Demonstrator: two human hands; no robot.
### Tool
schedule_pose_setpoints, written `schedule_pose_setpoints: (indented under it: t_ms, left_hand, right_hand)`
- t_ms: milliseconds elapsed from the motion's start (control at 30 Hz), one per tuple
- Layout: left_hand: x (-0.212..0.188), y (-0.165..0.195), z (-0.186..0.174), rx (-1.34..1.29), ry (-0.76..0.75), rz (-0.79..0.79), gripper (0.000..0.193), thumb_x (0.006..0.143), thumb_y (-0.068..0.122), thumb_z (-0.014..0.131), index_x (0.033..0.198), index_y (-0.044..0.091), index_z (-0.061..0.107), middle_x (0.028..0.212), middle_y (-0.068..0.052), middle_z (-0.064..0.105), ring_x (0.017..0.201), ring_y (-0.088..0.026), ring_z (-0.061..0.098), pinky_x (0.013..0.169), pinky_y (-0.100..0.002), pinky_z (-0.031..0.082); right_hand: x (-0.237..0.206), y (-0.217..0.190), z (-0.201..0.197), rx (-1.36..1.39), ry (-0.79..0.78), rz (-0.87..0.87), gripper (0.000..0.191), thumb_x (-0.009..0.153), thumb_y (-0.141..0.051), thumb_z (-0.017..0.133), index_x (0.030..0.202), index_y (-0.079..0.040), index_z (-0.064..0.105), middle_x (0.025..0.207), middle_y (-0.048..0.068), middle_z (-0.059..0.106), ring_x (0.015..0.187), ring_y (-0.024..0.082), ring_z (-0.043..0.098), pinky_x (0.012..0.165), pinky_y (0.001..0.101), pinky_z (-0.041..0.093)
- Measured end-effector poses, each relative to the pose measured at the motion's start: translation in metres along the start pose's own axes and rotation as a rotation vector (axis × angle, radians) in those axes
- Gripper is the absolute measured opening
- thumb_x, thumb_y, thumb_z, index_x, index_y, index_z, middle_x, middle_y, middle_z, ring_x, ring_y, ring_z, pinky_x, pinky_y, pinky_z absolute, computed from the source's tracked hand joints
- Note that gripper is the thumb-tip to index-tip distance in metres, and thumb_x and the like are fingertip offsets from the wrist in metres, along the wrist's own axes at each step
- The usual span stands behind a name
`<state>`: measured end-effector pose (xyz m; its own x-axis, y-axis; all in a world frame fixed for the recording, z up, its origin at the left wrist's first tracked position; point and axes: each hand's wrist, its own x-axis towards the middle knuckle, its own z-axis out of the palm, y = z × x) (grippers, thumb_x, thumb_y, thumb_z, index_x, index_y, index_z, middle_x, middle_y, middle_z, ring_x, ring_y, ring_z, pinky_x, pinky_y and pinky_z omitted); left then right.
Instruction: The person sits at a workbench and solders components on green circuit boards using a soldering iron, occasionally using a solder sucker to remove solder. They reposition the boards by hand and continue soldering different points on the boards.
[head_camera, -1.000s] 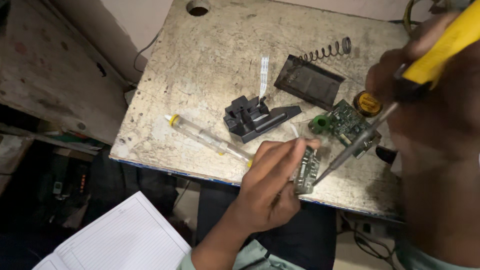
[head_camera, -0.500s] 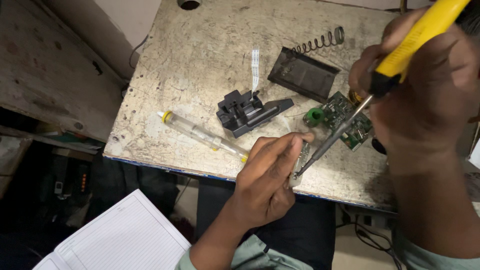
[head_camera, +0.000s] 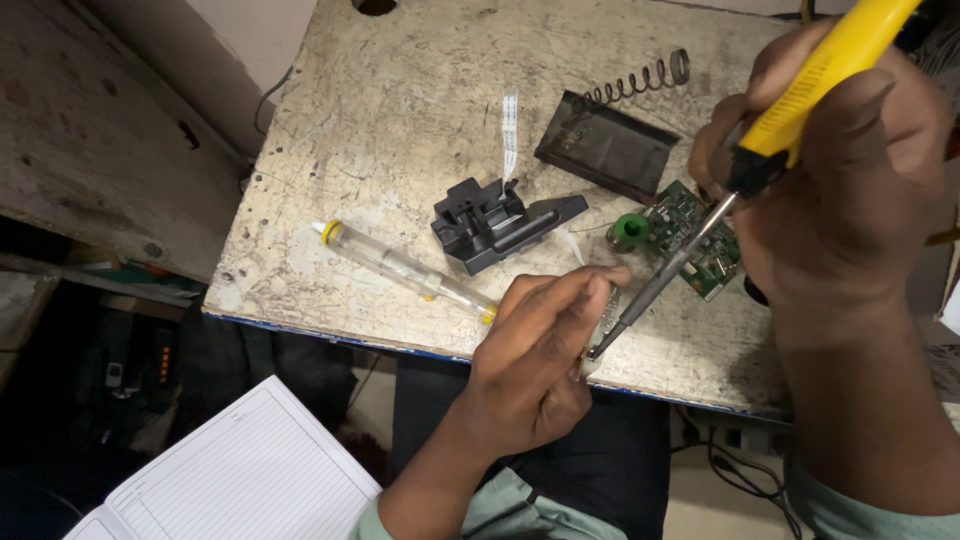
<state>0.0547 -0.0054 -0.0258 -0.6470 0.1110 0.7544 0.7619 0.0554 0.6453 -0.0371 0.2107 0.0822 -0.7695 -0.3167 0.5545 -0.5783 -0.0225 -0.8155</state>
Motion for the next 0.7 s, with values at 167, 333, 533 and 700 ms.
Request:
schedule_pose_setpoints:
  t_ms: [167,333,533,700]
  left_hand:
    - [0.000,0.002,-0.001,0.027,-0.011,-0.001,0.063,0.095,-0.003,0.054,0.157,0.007,0.044,0.145,-0.017,0.061,0.116,-0.025,0.064,0.101,-0.033,0.050]
    - [0.001,0.003,-0.002,0.035,-0.025,-0.007,0.071,0.087,-0.005,0.055,0.157,0.007,0.046,0.145,-0.017,0.061,0.115,-0.026,0.065,0.103,-0.034,0.051]
    - [0.001,0.003,0.001,0.036,-0.021,-0.001,0.069,0.086,-0.007,0.058,0.153,0.007,0.048,0.145,-0.017,0.063,0.116,-0.027,0.066,0.102,-0.034,0.051]
    - [0.001,0.004,0.000,0.066,0.014,0.038,0.054,0.100,-0.002,0.063,0.152,0.010,0.052,0.138,-0.016,0.065,0.116,-0.027,0.068,0.101,-0.034,0.054]
  right_hand:
    - [-0.005,-0.002,0.003,0.007,0.037,0.011,0.046,0.123,-0.042,0.054,0.111,0.003,0.055,0.092,0.008,0.056,0.067,0.018,0.061,0.060,0.0305,0.050]
    - [-0.004,-0.005,0.006,0.021,0.029,0.022,0.046,0.122,-0.042,0.056,0.111,0.003,0.055,0.090,0.008,0.057,0.065,0.016,0.060,0.061,0.0286,0.048]
    - [-0.003,-0.003,0.003,0.049,-0.001,0.075,0.043,0.123,-0.039,0.058,0.111,0.003,0.058,0.086,0.011,0.064,0.058,0.012,0.055,0.058,0.0228,0.045]
    - [-0.005,0.010,-0.015,0.275,-0.048,0.111,0.036,0.121,-0.037,0.055,0.114,-0.002,0.060,0.091,0.007,0.061,0.065,0.010,0.055,0.063,0.0222,0.045]
